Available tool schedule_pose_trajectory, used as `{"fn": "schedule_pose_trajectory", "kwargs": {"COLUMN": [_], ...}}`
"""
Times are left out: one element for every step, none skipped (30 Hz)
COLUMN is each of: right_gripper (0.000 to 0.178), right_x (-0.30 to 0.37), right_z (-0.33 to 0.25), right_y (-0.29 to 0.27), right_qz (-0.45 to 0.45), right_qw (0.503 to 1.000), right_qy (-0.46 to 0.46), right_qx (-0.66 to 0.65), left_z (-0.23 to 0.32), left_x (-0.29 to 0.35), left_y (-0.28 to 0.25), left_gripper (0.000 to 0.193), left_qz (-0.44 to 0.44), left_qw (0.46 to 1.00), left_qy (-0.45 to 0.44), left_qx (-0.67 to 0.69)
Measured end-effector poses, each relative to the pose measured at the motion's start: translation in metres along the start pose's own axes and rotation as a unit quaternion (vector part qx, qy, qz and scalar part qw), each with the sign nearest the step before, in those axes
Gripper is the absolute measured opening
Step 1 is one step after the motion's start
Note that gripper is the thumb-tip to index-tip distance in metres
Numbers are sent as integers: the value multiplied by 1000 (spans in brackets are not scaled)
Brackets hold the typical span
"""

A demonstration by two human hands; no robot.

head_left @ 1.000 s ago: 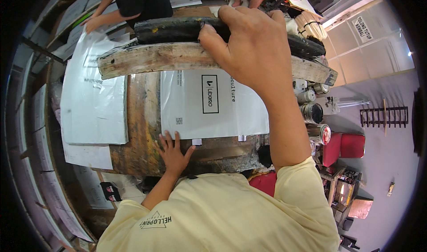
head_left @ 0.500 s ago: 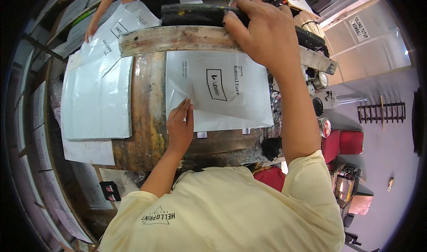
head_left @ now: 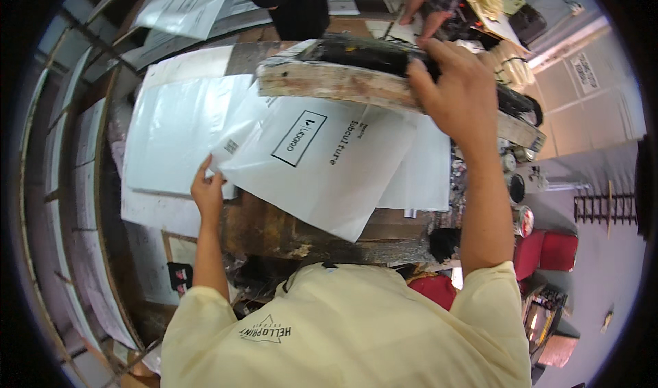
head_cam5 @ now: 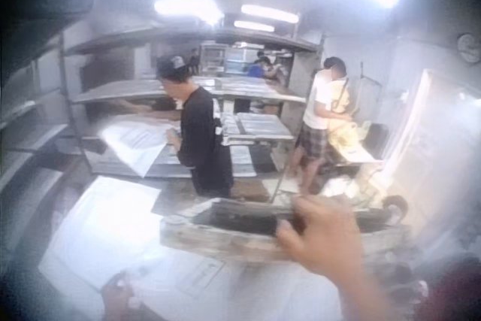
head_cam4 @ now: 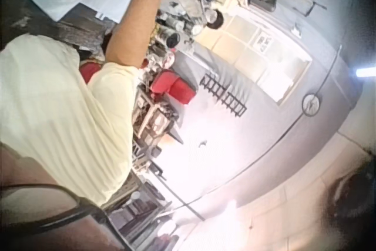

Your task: The person screen prints logos onto plastic bags by placing each bag on the press, lowering the screen frame, and pulling a squeegee across it before removing the printed bag.

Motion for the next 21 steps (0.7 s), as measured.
{"fn": "schedule_pose_trajectory", "kwargs": {"right_gripper": [37, 36, 36, 34, 33, 32, 31, 31, 30, 30, 30, 30, 30, 33, 35, 37, 40, 44, 48, 52, 58], "right_x": [1, 2, 2, 1, 0, 1, 4, 7, 9, 7, 8, 10, 11, 11, 8, 6, 18, 20, 25, 30, 39], "right_z": [-2, 0, 1, 0, -2, -5, -5, -4, -8, -14, -16, -16, -17, -18, -24, -27, -5, -3, 1, 0, -5], "right_y": [2, 3, 2, 0, -3, -3, -1, -3, -2, -1, -2, -1, -1, -3, -5, -4, -5, -6, -3, -3, 5], "right_qz": [-5, -8, -10, -15, -18, -23, -16, -7, 8, -24, -24, -29, -32, -45, -30, -16, -24, -23, -28, -34, -23], "right_qw": [1000, 1000, 1000, 1000, 1000, 1000, 1000, 1000, 1000, 1000, 1000, 1000, 999, 999, 999, 999, 1000, 1000, 999, 998, 999], "right_qy": [-1, -1, -2, 0, -1, -2, -5, -7, -12, -3, -6, -7, -9, -1, -13, -21, 0, 16, 35, 50, 32], "right_qx": [-3, 0, 5, 5, 1, -1, 7, 20, 17, -1, -6, 6, 15, 16, -15, -39, 9, 8, 10, 9, 1], "left_z": [-12, -17, -21, -24, -29, -33, -31, -28, -27, -29, -26, -23, -19, -10, -1, 0, 32, 58, 112, 144, 172], "left_x": [-22, -44, -67, -91, -114, -134, -153, -174, -190, -202, -211, -216, -216, -214, -210, -202, -160, -113, -39, 16, 71], "left_y": [-23, -42, -59, -76, -99, -119, -122, -121, -143, -180, -198, -187, -171, -152, -156, -141, -4, 42, 83, 97, 108], "left_gripper": [56, 60, 61, 63, 64, 66, 66, 67, 68, 68, 68, 69, 71, 72, 74, 68, 56, 57, 52, 64, 77], "left_qz": [16, 0, -13, -24, -17, -11, -12, -16, 10, 41, 62, 126, 189, 250, 266, 147, 61, -156, -266, -318, -368], "left_qw": [999, 1000, 999, 997, 995, 992, 983, 970, 953, 928, 901, 857, 801, 734, 737, 836, 958, 959, 949, 945, 907], "left_qy": [10, 21, 20, 19, 30, 38, 30, 25, 66, 104, 143, 126, 106, 84, 129, 195, 114, -7, 70, 68, 46], "left_qx": [33, -3, -36, -70, -95, -119, -182, -241, -294, -354, -405, -483, -558, -626, -608, -492, -256, -238, -155, 24, 199]}}
Point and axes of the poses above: each hand's wrist, its own x-axis away from the middle knuckle, its own y-axis out of the palm, z = x × y, the point moved 5 cm from there along -x, towards the middle knuckle, and after that the axes turned 2 degrees about -z, right-handed, at the moved point
